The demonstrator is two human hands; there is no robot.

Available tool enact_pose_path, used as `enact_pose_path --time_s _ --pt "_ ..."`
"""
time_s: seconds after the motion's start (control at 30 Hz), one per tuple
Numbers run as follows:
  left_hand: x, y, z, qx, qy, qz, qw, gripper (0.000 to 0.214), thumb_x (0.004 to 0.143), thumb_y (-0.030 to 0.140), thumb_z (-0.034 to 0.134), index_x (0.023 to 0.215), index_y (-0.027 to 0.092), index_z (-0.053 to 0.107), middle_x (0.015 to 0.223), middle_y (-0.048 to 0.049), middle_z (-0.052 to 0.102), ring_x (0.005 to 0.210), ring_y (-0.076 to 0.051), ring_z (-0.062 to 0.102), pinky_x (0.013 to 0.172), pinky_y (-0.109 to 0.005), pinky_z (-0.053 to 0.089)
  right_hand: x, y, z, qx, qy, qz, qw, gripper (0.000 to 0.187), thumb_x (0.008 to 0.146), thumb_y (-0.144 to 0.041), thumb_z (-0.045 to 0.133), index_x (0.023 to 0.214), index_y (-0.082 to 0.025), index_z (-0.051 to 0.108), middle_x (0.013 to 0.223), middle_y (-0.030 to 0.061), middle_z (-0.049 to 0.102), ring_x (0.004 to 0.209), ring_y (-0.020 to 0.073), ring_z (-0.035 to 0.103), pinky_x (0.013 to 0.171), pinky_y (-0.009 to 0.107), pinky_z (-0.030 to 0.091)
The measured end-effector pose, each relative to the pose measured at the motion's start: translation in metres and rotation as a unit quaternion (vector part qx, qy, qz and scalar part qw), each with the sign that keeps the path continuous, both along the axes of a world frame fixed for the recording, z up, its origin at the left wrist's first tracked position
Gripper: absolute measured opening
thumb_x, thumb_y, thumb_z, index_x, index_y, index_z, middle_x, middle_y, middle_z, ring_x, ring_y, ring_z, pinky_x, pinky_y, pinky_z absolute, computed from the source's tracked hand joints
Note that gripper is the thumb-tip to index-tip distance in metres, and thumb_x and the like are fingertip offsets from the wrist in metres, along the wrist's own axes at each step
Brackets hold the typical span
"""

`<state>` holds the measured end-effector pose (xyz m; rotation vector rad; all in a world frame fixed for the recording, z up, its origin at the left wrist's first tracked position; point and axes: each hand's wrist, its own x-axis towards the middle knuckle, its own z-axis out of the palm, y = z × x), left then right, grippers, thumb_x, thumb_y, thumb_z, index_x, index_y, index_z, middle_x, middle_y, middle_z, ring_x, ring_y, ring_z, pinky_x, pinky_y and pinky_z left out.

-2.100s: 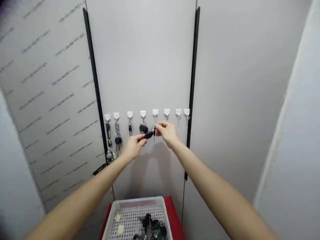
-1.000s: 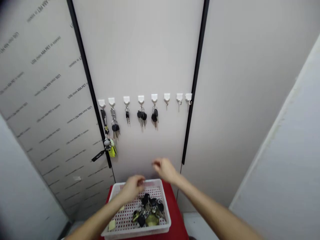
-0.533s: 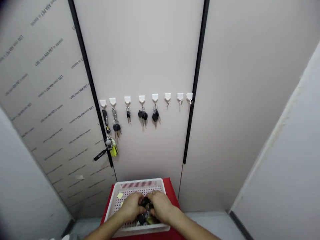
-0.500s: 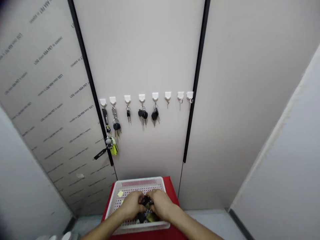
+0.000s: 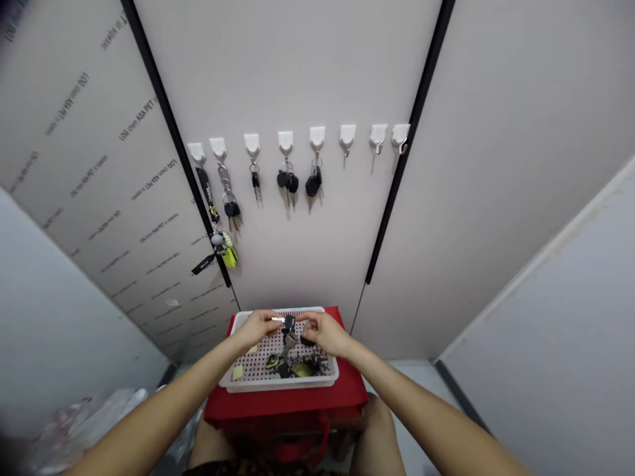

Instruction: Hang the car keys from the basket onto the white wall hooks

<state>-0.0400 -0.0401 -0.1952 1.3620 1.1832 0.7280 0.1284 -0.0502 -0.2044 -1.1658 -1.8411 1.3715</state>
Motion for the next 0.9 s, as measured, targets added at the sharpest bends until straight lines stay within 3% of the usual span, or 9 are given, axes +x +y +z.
enact_pose_path --time_s 0.23,0.5,0.7,0.9 --pt "0.001 0.002 0.021 -0.036 -0.099 0.018 0.994 0.014 0.054 0.023 0.053 0.061 0.010 0.053 0.049 0.0036 0.049 0.044 -0.003 0.041 0.048 -0.017 0.031 -0.001 -0.001 0.011 -0.029 0.062 -0.023 0.997 0.027 0.058 -0.017 0.048 0.084 -0.010 0.048 0.052 -0.0050 0.043 0.046 0.0041 0.038 0.048 0.018 0.031" --pt "0.002 0.002 0.041 -0.058 -0.167 0.009 0.984 0.020 0.054 0.027 0.056 0.065 0.011 0.051 0.057 0.0006 0.056 0.050 -0.006 0.050 0.052 -0.019 0.036 -0.012 0.001 0.028 0.096 0.053 -0.020 0.994 0.024 0.062 -0.023 0.046 0.084 -0.014 0.052 0.075 0.0018 0.055 0.072 0.0113 0.047 0.068 0.025 0.036" --pt "-0.003 0.004 0.057 -0.031 -0.194 0.018 0.980 0.020 0.054 0.026 0.057 0.066 0.011 0.051 0.057 0.0003 0.056 0.050 -0.005 0.050 0.052 -0.018 0.037 -0.008 0.001 0.054 0.039 0.084 -0.062 0.994 0.028 0.064 -0.037 0.043 0.075 -0.012 0.052 0.062 -0.0002 0.051 0.054 0.0069 0.045 0.053 0.021 0.037" --pt "0.007 0.004 0.074 -0.012 -0.184 -0.018 0.983 0.022 0.054 0.028 0.056 0.068 0.011 0.052 0.059 -0.0003 0.056 0.050 -0.005 0.049 0.053 -0.019 0.037 -0.009 0.002 0.074 0.035 0.097 -0.025 0.994 0.028 0.061 -0.035 0.048 0.076 -0.013 0.053 0.060 -0.0024 0.049 0.045 0.0027 0.037 0.045 0.017 0.031"
